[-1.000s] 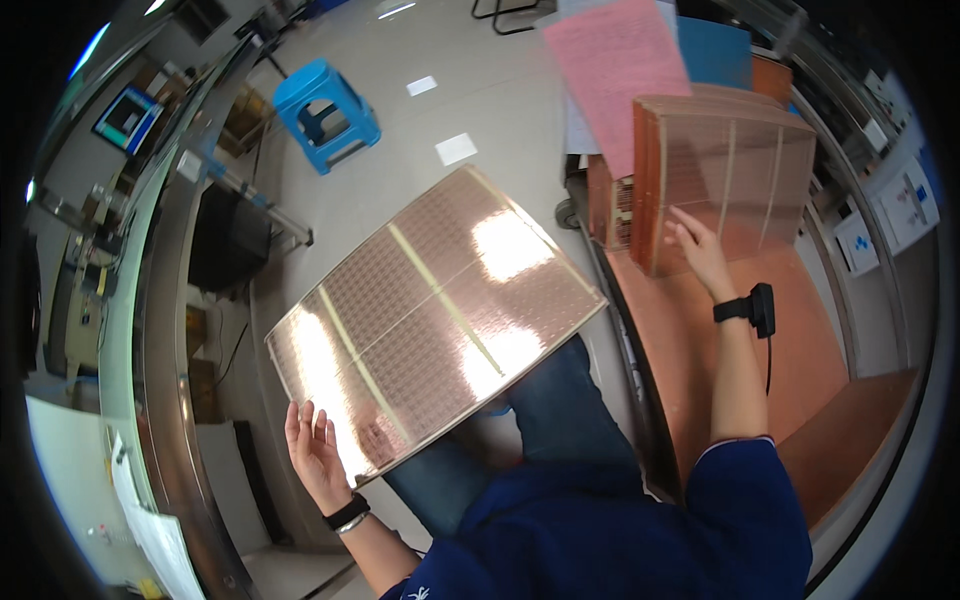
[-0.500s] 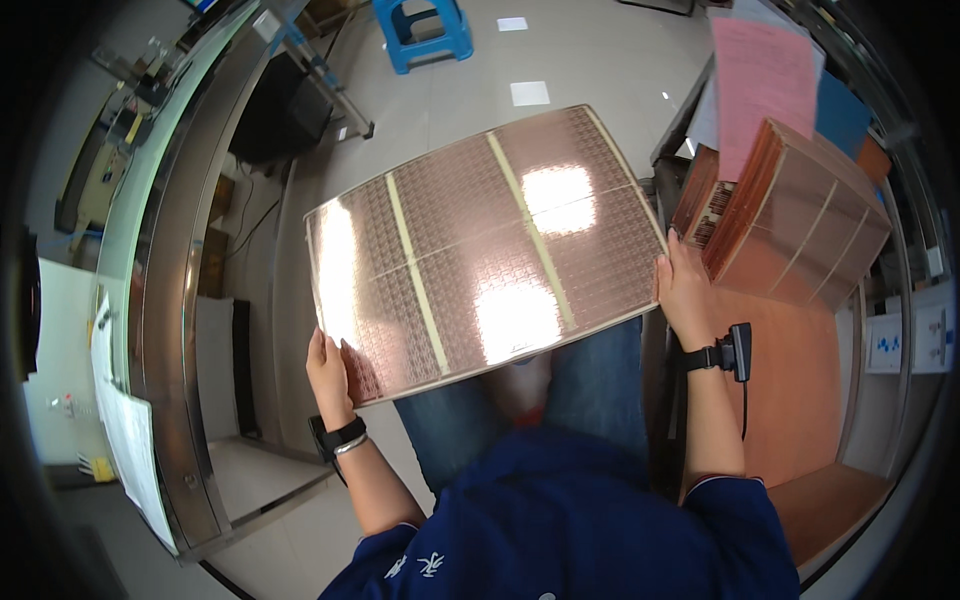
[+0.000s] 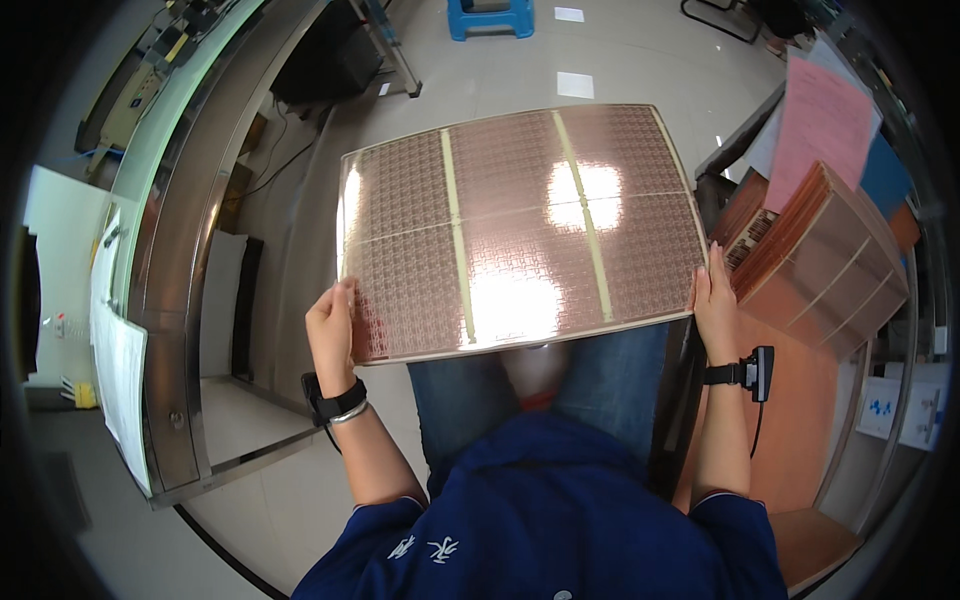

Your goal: Picking up flexible copper-patterned circuit sheets, inspecting them under light, and placing them into an organizer rack.

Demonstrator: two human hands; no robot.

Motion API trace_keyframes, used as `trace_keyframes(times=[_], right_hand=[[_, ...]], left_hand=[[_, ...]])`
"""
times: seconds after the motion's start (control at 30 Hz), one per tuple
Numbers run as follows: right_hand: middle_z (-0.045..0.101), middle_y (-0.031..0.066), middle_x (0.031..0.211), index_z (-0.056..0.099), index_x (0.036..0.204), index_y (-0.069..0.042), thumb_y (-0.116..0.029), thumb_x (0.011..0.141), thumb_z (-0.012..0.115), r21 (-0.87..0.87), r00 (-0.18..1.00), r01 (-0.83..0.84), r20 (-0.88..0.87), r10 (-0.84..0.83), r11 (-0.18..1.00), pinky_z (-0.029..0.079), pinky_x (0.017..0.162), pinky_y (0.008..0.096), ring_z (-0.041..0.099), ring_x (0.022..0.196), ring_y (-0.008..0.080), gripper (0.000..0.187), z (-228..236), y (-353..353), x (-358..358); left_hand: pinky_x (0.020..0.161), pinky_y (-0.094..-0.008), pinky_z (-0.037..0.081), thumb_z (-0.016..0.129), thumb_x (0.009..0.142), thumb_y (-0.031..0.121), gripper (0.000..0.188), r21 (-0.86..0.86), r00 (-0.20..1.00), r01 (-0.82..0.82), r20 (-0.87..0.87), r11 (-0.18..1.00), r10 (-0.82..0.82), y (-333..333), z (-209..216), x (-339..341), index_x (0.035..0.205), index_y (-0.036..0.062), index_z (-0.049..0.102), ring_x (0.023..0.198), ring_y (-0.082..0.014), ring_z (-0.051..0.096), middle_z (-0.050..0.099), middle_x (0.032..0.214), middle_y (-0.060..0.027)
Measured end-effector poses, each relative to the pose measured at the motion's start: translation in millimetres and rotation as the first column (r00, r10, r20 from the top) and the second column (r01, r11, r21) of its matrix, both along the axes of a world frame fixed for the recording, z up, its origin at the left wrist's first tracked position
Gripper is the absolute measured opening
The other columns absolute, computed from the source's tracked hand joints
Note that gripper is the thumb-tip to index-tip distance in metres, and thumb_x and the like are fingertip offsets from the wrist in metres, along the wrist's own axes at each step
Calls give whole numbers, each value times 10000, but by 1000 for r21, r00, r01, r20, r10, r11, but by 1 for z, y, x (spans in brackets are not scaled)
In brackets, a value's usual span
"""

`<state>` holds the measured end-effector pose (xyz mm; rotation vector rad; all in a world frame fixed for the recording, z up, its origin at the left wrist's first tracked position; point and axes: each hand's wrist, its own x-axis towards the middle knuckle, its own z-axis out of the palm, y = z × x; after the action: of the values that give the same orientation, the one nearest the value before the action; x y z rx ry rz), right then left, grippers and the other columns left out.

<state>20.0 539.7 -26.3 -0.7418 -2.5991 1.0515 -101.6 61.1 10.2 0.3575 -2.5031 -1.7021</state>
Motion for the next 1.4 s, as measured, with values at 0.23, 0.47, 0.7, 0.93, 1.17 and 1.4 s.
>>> trace_keyframes(times=[0.23,0.47,0.7,0.93,1.17,1.4], right_hand=[[243,181,1425,272,1365,-24,-207,943,374,180,996,-85,-8,88,980,239,1053,331,247,1318,290,472,4,-6,-1],[337,184,1380,318,1338,7,-181,933,413,102,990,-112,-75,120,988,257,1040,315,296,1300,271,456,-1,4,-3],[496,92,1248,385,1314,-6,-105,928,444,-325,917,-94,-396,-45,941,391,915,236,504,1086,137,403,29,8,-34],[596,6,992,486,1230,-10,-158,922,490,-609,910,-106,-377,-170,786,447,682,166,554,818,46,342,63,24,-43],[587,0,996,509,1166,1,-152,897,534,-665,851,-295,-509,-128,686,426,776,191,537,868,55,310,102,15,-12],[598,41,1038,505,1198,24,-179,884,561,-567,830,-318,-554,-66,760,422,814,225,537,906,85,378,124,10,7]], left_hand=[[816,-288,449,463,897,156,364,-125,997,-59,-54,990,53,14,24,4,1173,-76,507,922,-190,590,618,1021,-187],[742,-231,467,426,921,68,248,404,925,-166,-253,900,284,23,48,10,1110,-62,521,882,-114,574,606,1000,-139],[703,-217,480,432,932,105,228,531,847,-154,-363,834,387,26,62,17,1110,-22,496,788,-95,576,627,940,-137],[624,-197,462,469,919,102,212,571,825,-163,-369,805,428,23,61,18,1093,-11,509,682,-64,535,626,866,-93],[593,-192,433,528,893,95,152,477,920,-170,-236,862,312,-2,38,10,996,-13,560,675,-55,510,580,799,-21],[519,-205,403,520,899,146,157,409,951,-136,-202,902,235,2,29,10,818,15,551,570,-68,486,531,663,-2]])
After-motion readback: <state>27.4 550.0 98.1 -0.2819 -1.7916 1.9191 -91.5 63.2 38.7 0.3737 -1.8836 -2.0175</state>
